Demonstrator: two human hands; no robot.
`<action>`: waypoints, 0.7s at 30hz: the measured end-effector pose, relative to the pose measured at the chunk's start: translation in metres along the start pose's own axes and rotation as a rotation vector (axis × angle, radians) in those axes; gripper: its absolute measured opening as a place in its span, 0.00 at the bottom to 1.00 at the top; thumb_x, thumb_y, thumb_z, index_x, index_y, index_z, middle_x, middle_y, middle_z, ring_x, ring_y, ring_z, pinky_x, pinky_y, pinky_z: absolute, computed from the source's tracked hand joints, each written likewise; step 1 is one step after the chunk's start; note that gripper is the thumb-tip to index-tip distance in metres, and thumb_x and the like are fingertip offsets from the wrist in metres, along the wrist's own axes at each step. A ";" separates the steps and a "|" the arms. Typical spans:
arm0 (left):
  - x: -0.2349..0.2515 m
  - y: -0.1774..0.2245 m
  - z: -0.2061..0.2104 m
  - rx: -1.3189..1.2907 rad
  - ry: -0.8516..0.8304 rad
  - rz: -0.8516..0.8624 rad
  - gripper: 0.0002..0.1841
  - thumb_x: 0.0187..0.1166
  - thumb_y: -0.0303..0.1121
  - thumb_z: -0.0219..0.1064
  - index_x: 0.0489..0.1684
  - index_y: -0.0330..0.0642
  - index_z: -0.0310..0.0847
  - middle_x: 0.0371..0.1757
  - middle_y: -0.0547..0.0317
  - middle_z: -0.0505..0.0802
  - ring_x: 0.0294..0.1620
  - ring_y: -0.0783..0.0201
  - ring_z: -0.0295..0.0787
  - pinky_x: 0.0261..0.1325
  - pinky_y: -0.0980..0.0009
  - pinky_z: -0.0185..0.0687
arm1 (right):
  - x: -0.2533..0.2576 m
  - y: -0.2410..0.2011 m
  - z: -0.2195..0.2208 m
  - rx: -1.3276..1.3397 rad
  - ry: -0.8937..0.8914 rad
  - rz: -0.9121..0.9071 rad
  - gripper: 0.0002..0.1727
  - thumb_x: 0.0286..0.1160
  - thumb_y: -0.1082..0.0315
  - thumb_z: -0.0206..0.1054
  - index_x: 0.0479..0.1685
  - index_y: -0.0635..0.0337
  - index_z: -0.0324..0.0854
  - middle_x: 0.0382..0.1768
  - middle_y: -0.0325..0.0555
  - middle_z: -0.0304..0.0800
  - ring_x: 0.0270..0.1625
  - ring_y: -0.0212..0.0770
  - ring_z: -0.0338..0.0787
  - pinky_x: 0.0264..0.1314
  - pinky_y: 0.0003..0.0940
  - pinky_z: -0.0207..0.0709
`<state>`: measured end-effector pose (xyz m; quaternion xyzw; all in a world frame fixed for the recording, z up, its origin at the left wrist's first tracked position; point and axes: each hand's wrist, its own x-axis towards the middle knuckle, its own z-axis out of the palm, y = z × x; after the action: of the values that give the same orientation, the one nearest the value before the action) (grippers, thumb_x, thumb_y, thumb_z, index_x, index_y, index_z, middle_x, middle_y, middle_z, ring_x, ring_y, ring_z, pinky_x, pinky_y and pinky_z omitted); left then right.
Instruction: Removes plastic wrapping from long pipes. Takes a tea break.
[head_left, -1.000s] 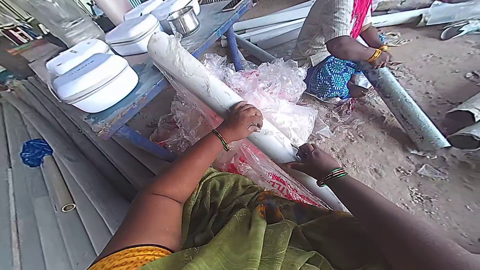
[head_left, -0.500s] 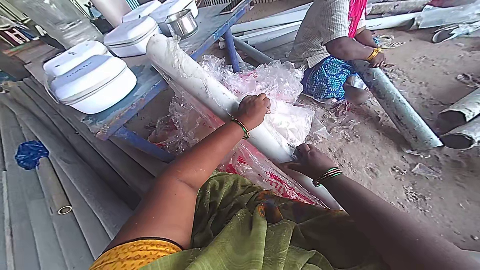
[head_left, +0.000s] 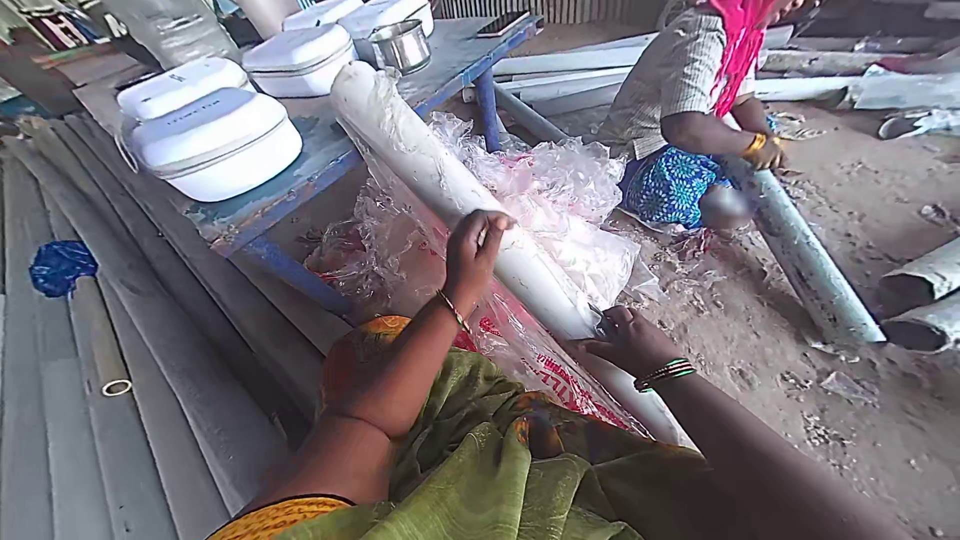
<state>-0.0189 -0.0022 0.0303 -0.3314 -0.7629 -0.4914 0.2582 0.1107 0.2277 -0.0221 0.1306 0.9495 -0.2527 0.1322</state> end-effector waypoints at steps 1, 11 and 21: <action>-0.015 -0.002 0.004 -0.029 -0.004 -0.014 0.18 0.90 0.32 0.52 0.48 0.28 0.88 0.49 0.44 0.95 0.55 0.60 0.90 0.67 0.63 0.79 | 0.000 0.000 -0.001 -0.002 0.000 -0.011 0.46 0.65 0.43 0.80 0.74 0.69 0.72 0.71 0.71 0.77 0.68 0.67 0.83 0.68 0.67 0.73; -0.043 -0.028 0.020 0.091 0.015 0.201 0.12 0.79 0.34 0.65 0.36 0.34 0.92 0.41 0.46 0.96 0.46 0.51 0.93 0.56 0.55 0.83 | 0.004 0.022 -0.006 0.187 0.105 -0.088 0.30 0.82 0.56 0.68 0.74 0.72 0.74 0.65 0.69 0.84 0.60 0.65 0.85 0.65 0.65 0.71; -0.025 -0.060 0.008 0.028 0.200 -0.175 0.13 0.78 0.34 0.68 0.48 0.31 0.88 0.54 0.38 0.91 0.62 0.43 0.85 0.70 0.49 0.74 | 0.014 -0.001 -0.007 0.228 0.310 -0.074 0.20 0.85 0.63 0.62 0.69 0.67 0.78 0.55 0.54 0.90 0.32 0.32 0.80 0.35 0.33 0.72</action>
<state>-0.0487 -0.0188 -0.0260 -0.2094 -0.7663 -0.5317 0.2937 0.0963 0.2330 -0.0202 0.1469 0.9280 -0.3400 -0.0408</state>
